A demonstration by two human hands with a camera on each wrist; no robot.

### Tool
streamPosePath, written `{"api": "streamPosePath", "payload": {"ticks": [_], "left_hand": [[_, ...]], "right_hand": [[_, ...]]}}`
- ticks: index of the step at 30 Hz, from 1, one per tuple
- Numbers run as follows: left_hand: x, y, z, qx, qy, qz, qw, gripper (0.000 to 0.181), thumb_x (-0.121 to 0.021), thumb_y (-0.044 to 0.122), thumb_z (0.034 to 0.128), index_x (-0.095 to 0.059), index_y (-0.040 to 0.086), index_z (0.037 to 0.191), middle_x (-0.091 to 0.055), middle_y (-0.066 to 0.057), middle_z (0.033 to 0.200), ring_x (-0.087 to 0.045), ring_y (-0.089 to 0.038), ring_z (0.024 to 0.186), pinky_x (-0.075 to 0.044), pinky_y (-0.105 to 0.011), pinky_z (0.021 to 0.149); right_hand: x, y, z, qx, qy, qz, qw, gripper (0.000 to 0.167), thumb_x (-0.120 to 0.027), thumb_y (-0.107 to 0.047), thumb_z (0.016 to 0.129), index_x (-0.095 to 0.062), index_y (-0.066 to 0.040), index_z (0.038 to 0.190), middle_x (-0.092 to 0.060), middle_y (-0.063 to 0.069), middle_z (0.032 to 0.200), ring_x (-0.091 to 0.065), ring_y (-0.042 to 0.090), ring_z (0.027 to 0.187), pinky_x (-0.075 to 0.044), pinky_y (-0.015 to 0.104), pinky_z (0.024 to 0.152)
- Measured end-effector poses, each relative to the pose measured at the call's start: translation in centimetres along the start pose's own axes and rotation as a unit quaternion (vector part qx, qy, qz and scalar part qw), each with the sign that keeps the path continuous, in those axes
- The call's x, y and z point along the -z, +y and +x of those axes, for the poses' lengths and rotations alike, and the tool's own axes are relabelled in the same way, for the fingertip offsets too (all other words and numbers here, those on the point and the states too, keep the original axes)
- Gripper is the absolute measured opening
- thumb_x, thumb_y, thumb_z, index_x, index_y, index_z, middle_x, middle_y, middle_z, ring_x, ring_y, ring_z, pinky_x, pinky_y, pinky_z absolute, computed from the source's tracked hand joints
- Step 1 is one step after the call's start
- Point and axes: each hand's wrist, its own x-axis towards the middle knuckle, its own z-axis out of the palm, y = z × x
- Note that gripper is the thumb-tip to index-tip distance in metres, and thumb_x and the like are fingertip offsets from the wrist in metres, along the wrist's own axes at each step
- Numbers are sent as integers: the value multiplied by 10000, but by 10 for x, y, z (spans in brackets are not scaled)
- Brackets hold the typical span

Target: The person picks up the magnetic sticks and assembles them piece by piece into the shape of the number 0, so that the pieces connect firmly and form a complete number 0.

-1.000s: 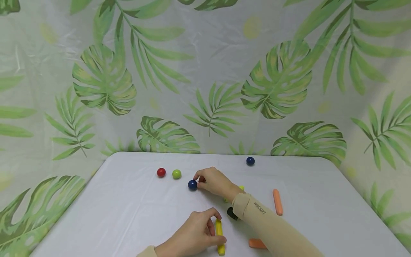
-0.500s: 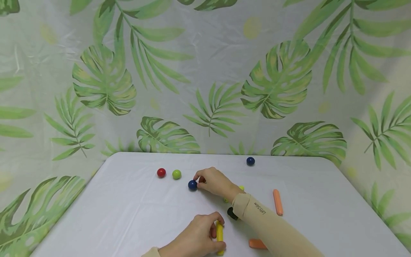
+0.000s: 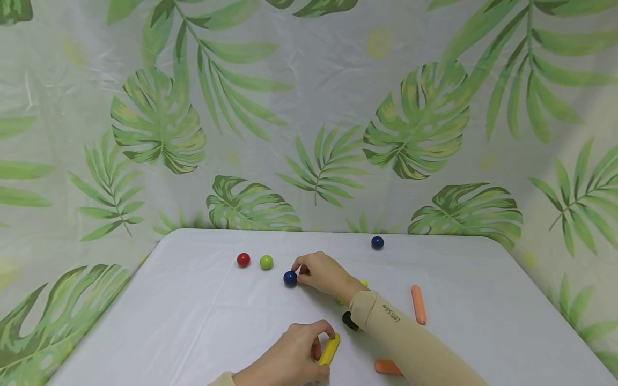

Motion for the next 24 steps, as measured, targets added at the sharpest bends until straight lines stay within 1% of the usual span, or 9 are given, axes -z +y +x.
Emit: {"api": "streamPosePath", "payload": {"ticks": [2, 6, 9, 12, 14, 16, 20, 24], "left_hand": [[2, 0, -2, 90, -24, -31, 10000, 449, -817, 11, 755, -668, 175, 1146, -570, 115, 697, -516, 14, 625, -465, -177, 640], [7, 0, -5, 285, -41, -7, 9996, 367, -808, 14, 733, -681, 175, 1038, -571, 115, 674, -516, 2, 602, -460, -181, 604], [11, 0, -7, 405, -50, 209, 9989, 288, -813, 38, 723, -693, 170, 949, -568, 115, 657, -509, -5, 594, -451, -184, 585], [14, 0, -8, 518, -79, 528, 9972, 230, -828, 77, 718, -702, 172, 886, -570, 118, 657, -512, -12, 608, -453, -190, 590], [16, 0, -8, 532, -79, 708, 9960, 213, -841, 99, 717, -702, 175, 859, -571, 123, 659, -513, -12, 617, -456, -193, 601], [18, -1, -9, 557, -96, 776, 9954, 206, -853, 109, 718, -701, 174, 841, -570, 121, 657, -514, -15, 617, -459, -192, 608], [20, -3, -9, 610, -93, 770, 9951, 203, -857, 114, 718, -688, 171, 815, -564, 111, 651, -506, -25, 603, -451, -196, 593], [25, -7, -11, 609, 4, 683, 9958, 202, -855, 111, 727, -679, 166, 809, -557, 106, 649, -495, -33, 595, -433, -202, 584]], "right_hand": [[0, 0, 0, -11, -3, -1, 10000, 161, -759, -107, 1003, -781, -106, 1163, -719, 11, 895, -588, 102, 771, -529, 295, 746], [-1, 1, 1, -44, -2, 5, 10000, 162, -759, -106, 1002, -784, -107, 1162, -723, 11, 897, -595, 105, 775, -535, 301, 750], [-2, 1, 2, -76, -5, 1, 10000, 164, -760, -109, 1001, -785, -111, 1163, -727, 8, 900, -601, 105, 779, -539, 306, 753], [-2, 2, 3, -107, -23, -7, 9999, 165, -762, -109, 999, -785, -115, 1162, -728, 7, 905, -606, 107, 785, -542, 312, 760], [-2, 1, 4, -129, -39, -16, 9999, 169, -763, -109, 997, -782, -114, 1166, -730, 10, 913, -611, 110, 794, -548, 317, 772], [-1, 1, 5, -152, -63, -22, 9999, 186, -764, -110, 996, -779, -112, 1181, -734, 15, 926, -616, 113, 805, -554, 323, 787], [-1, 0, 6, -74, -133, -118, 9998, 258, -765, -119, 997, -769, -116, 1255, -741, 18, 952, -616, 107, 818, -555, 315, 797], [-4, 1, 8, 194, -200, -320, 9991, 304, -763, -131, 1005, -760, -130, 1310, -750, 9, 966, -604, 87, 821, -542, 288, 795]]}}
